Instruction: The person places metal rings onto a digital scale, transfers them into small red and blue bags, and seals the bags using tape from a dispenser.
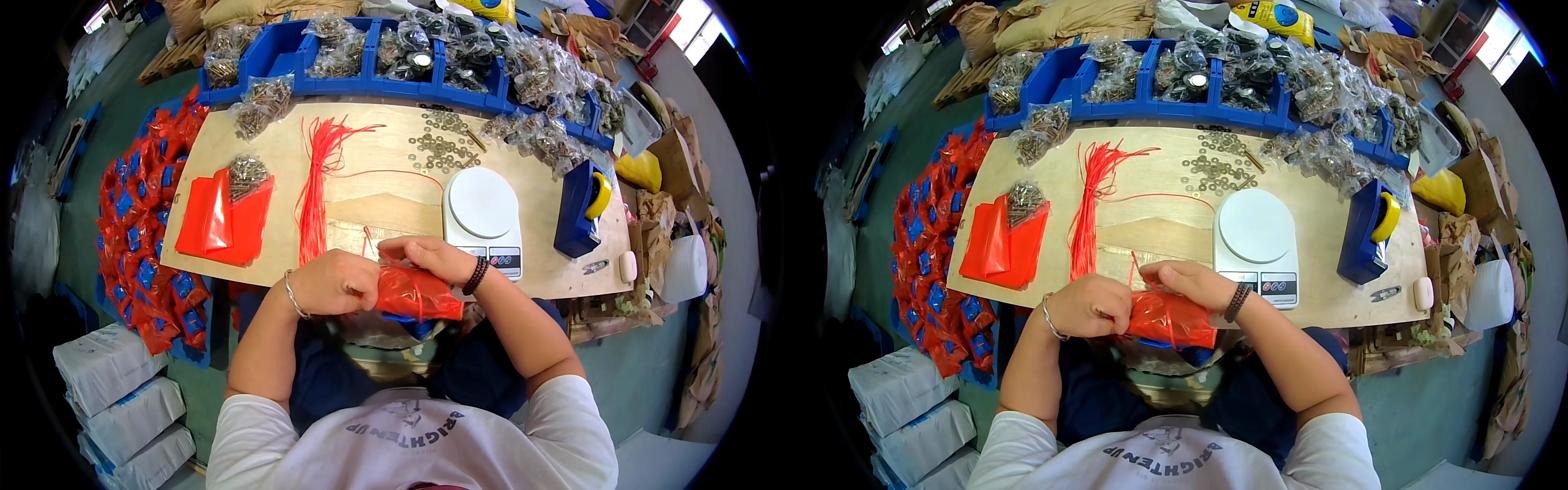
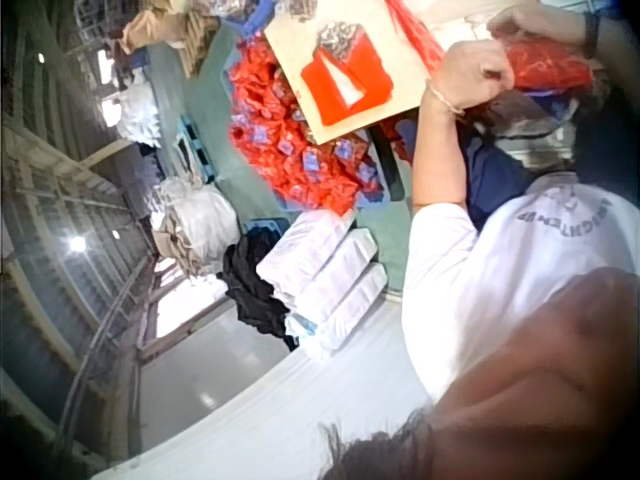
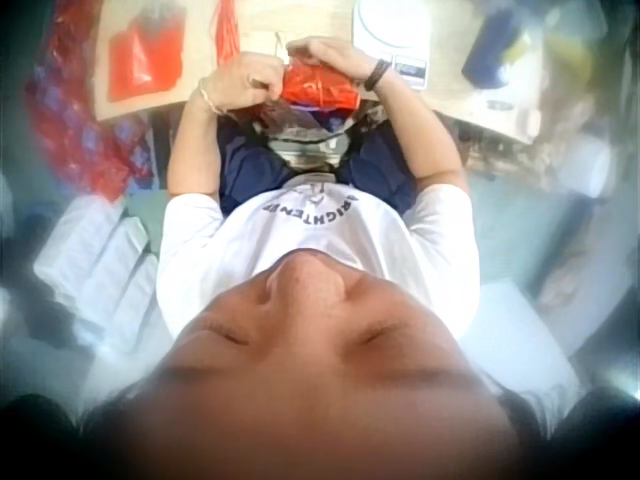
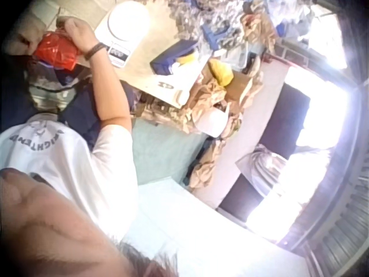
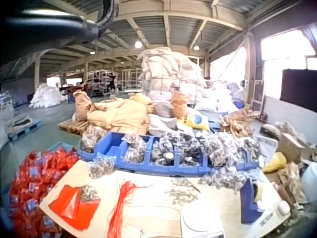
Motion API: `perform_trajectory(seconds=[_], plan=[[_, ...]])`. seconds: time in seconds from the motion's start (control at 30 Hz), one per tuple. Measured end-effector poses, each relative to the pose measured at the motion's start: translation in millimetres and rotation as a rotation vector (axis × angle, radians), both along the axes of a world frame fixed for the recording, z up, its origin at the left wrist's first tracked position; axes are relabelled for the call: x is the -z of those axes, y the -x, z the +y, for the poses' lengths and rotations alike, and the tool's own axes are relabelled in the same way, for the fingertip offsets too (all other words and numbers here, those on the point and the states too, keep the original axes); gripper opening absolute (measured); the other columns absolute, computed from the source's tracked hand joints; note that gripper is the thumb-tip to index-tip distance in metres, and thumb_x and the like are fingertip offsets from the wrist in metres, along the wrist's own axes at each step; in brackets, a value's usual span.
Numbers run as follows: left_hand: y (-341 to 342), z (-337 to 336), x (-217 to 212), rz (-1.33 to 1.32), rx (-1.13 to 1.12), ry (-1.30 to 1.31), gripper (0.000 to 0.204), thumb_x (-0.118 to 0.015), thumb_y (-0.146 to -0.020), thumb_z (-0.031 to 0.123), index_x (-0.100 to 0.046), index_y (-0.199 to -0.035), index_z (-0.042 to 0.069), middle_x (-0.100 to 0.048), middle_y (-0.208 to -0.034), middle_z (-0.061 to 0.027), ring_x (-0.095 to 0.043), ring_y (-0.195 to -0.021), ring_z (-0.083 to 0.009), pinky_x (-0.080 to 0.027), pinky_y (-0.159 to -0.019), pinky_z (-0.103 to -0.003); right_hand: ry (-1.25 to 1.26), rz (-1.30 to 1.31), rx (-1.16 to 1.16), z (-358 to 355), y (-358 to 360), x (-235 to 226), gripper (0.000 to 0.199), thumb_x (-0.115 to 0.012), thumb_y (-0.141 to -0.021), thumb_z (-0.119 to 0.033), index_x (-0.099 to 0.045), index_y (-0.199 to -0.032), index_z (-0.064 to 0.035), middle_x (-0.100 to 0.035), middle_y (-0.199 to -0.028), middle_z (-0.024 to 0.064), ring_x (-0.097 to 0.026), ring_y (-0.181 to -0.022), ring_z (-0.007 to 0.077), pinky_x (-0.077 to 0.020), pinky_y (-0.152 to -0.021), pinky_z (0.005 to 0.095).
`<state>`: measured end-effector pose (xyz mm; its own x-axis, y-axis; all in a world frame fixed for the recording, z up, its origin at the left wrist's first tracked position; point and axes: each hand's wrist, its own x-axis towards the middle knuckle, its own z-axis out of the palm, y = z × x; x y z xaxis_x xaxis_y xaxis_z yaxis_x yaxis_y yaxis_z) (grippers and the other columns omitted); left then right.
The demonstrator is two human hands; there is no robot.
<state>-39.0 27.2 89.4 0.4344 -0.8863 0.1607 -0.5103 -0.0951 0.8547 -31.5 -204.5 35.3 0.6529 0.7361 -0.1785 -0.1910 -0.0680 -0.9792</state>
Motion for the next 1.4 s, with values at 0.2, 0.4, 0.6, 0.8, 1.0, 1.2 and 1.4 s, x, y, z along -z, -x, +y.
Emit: perform_trajectory(seconds=[0.2, 0.4, 0.6, 0.8, 1.0, 1.2, 1.4], plan=[[0.2, -0.4, -2.4, -0.004, 0.006, -0.011, 0.009, -0.058, -0.058, 0.000, -0.055, -0.060, 0.008, -0.051, -0.064, -0.0025, -0.053, -0.059, -0.0192, -0.042, -0.053, -0.030, -0.436, 0.325, 0.098, 2.8, -4.8, -23.1, 0.067, -0.049, -0.084, -0.051, -0.040, -0.128, 0.0001, -0.043, -0.130, 0.0107, -0.042, -0.115, 0.0195, -0.0360, -0.095, 0.0330], [0.6, -1.5, -2.3, -0.003, -0.006, -0.021, 0.010, -0.059, -0.059, 0.002, -0.052, -0.060, 0.008, -0.049, -0.062, -0.0026, -0.052, -0.059, -0.0199, -0.041, -0.054, -0.030, -0.161, 0.031, 0.237, -7.9, -8.9, -31.9, 0.063, -0.046, -0.088, -0.047, -0.033, -0.134, -0.0058, -0.041, -0.130, 0.0098, -0.048, -0.110, 0.0181, -0.0361, -0.094, 0.0322], [0.6, -2.2, -2.0, -0.002, -0.005, -0.017, 0.009, -0.058, -0.057, -0.001, -0.055, -0.059, 0.007, -0.053, -0.062, -0.0031, -0.053, -0.058, -0.0191, -0.042, -0.052, -0.029, -0.166, 0.012, -0.103, 13.6, -4.2, -8.9, 0.072, -0.031, -0.087, -0.059, -0.022, -0.139, -0.0103, -0.030, -0.139, 0.0107, -0.041, -0.118, 0.0196, -0.0303, -0.100, 0.0339], [-0.4, -2.9, -3.8, 0.033, 0.009, -0.050, 0.009, -0.058, -0.056, -0.002, -0.056, -0.059, 0.007, -0.053, -0.063, -0.0037, -0.054, -0.059, -0.0198, -0.042, -0.053, -0.029, -0.534, 0.388, 0.081, 11.3, -13.2, -0.6, 0.089, -0.025, -0.078, -0.071, -0.024, -0.137, -0.0046, -0.032, -0.137, 0.0180, -0.033, -0.126, 0.0275, -0.0250, -0.104, 0.0365], [-2.8, -2.0, 0.4, 0.090, -0.047, 0.018, 0.010, -0.061, -0.061, -0.001, -0.054, -0.060, 0.007, -0.049, -0.062, -0.0041, -0.052, -0.059, -0.0188, -0.041, -0.054, -0.028, -0.844, 0.367, 0.247, -11.4, -19.2, -25.2, 0.087, -0.032, -0.079, -0.069, -0.030, -0.133, -0.0016, -0.041, -0.130, 0.0208, -0.039, -0.122, 0.0298, -0.0295, -0.102, 0.0390], [-9.4, -8.1, 8.2, 0.150, -0.335, 0.127, 0.015, -0.064, -0.062, -0.004, -0.054, -0.063, 0.006, -0.051, -0.065, -0.0021, -0.052, -0.062, -0.0144, -0.042, -0.057, -0.026, -0.671, 0.016, 0.431, -26.5, -16.7, -39.7, 0.075, -0.041, -0.081, -0.063, -0.039, -0.127, -0.0032, -0.040, -0.132, 0.0167, -0.036, -0.124, 0.0303, -0.0258, -0.103, 0.0410], [-23.0, -22.0, 30.9, 0.654, -0.694, 0.308, 0.017, -0.060, -0.067, -0.007, -0.054, -0.078, 0.005, -0.053, -0.076, 0.0025, -0.050, -0.070, -0.0051, -0.041, -0.064, -0.018, 0.028, -0.790, 0.607, -40.8, -16.4, -44.1, 0.055, -0.047, -0.085, -0.041, -0.044, -0.124, -0.0028, -0.036, -0.135, 0.0153, -0.031, -0.127, 0.0287, -0.0199, -0.105, 0.0387]])
